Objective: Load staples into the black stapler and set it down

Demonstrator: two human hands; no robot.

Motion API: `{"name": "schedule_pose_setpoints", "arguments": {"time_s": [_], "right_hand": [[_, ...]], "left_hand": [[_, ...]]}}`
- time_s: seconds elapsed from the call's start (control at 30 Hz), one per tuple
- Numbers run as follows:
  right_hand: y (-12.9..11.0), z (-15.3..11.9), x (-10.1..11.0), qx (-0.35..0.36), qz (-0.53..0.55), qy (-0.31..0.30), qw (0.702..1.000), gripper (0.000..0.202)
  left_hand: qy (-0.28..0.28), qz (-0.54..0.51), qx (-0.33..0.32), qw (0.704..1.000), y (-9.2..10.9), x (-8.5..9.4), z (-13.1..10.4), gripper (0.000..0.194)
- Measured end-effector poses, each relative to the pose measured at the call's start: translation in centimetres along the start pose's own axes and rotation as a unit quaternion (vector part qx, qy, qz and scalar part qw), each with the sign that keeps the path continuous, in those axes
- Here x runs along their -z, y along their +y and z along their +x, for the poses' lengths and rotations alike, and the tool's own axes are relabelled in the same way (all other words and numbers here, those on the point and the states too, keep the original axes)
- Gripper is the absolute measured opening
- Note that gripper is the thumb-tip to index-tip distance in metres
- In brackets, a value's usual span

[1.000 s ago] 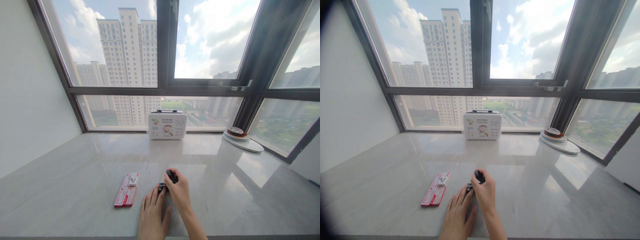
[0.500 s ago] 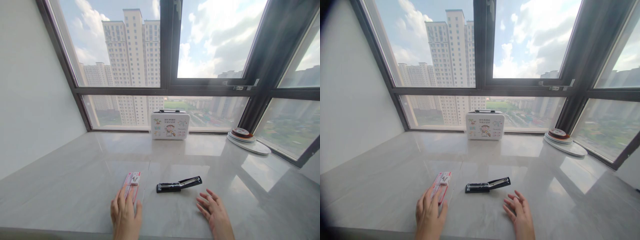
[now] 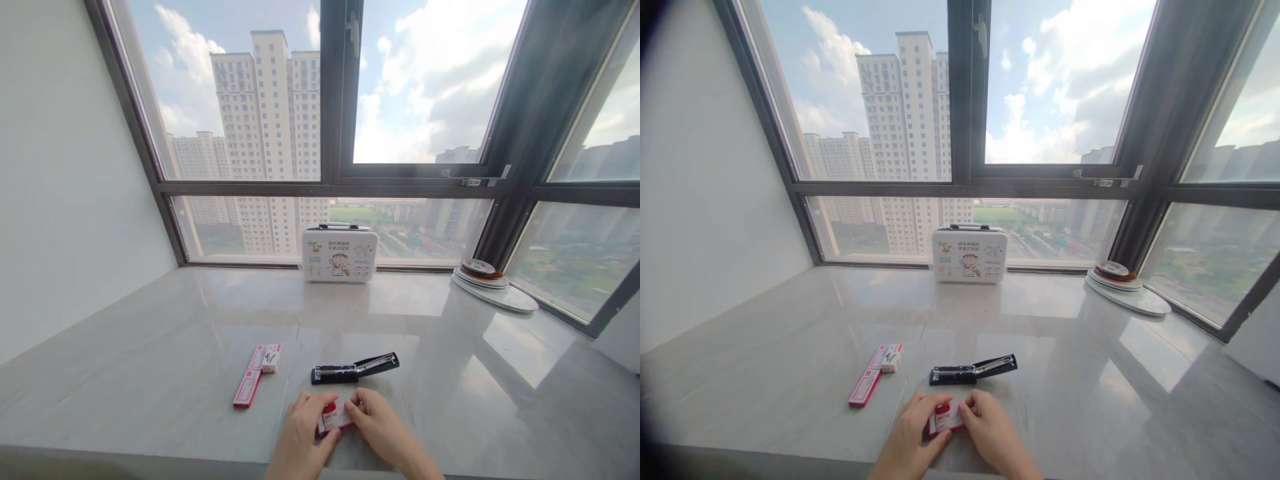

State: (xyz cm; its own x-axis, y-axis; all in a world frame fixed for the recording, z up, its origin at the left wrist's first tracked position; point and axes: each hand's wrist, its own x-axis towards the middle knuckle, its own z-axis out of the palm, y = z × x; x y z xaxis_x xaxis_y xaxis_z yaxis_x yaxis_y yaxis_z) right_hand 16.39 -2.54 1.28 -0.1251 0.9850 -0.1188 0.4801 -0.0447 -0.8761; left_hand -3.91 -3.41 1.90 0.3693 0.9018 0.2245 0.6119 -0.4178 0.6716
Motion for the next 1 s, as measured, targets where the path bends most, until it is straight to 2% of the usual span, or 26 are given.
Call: {"name": "schedule_pose_setpoints", "arguments": {"time_s": [0.07, 0.17, 0.27, 0.33, 0.4, 0.47, 0.57, 0.7, 0.83, 0.9, 1.0], "right_hand": [[1.4, 0.3, 1.3, -0.015, -0.008, 0.015, 1.000, 0.029], [3.0, 0.1, 3.8, -0.035, -0.038, 0.031, 0.998, 0.030], [2.6, -0.6, 5.3, -0.031, -0.116, 0.073, 0.990, 0.025], [1.1, -0.8, 5.2, -0.010, -0.169, 0.093, 0.981, 0.019], [-1.0, -0.7, 4.5, 0.033, -0.214, 0.086, 0.973, 0.016], [-3.1, -0.3, 3.7, 0.078, -0.260, 0.053, 0.961, 0.014], [-5.2, 0.7, 3.0, 0.101, -0.344, -0.003, 0.934, 0.015], [-5.8, 2.0, 3.1, 0.118, -0.427, -0.054, 0.895, 0.019], [-6.2, 2.3, 3.0, 0.146, -0.443, -0.070, 0.882, 0.020], [-6.4, 2.1, 3.2, 0.162, -0.436, -0.073, 0.882, 0.019], [-5.6, 1.6, 4.4, 0.197, -0.351, -0.056, 0.914, 0.017]], "left_hand": [[0.005, -0.014, 0.006, 1.000, 0.2, -0.5, 0.9, 0.043], [0.016, -0.027, 0.013, 0.999, -0.6, -0.7, 1.3, 0.041], [0.022, -0.038, 0.013, 0.999, -1.4, -0.9, 1.3, 0.047], [0.018, -0.043, 0.011, 0.999, -1.6, -0.9, 1.2, 0.051], [0.017, -0.044, 0.011, 0.999, -1.6, -0.9, 1.1, 0.053], [0.017, -0.043, 0.011, 0.999, -1.4, -0.9, 1.1, 0.052], [0.015, -0.046, 0.024, 0.999, -1.2, -0.6, 1.1, 0.051], [0.017, -0.053, 0.032, 0.998, -1.0, -0.3, 1.0, 0.051], [0.028, -0.054, 0.031, 0.998, -0.9, -0.3, 0.9, 0.050], [0.031, -0.050, 0.036, 0.998, -0.8, -0.3, 0.9, 0.049], [0.026, -0.042, 0.035, 0.998, -0.6, -0.2, 1.0, 0.049]]}}
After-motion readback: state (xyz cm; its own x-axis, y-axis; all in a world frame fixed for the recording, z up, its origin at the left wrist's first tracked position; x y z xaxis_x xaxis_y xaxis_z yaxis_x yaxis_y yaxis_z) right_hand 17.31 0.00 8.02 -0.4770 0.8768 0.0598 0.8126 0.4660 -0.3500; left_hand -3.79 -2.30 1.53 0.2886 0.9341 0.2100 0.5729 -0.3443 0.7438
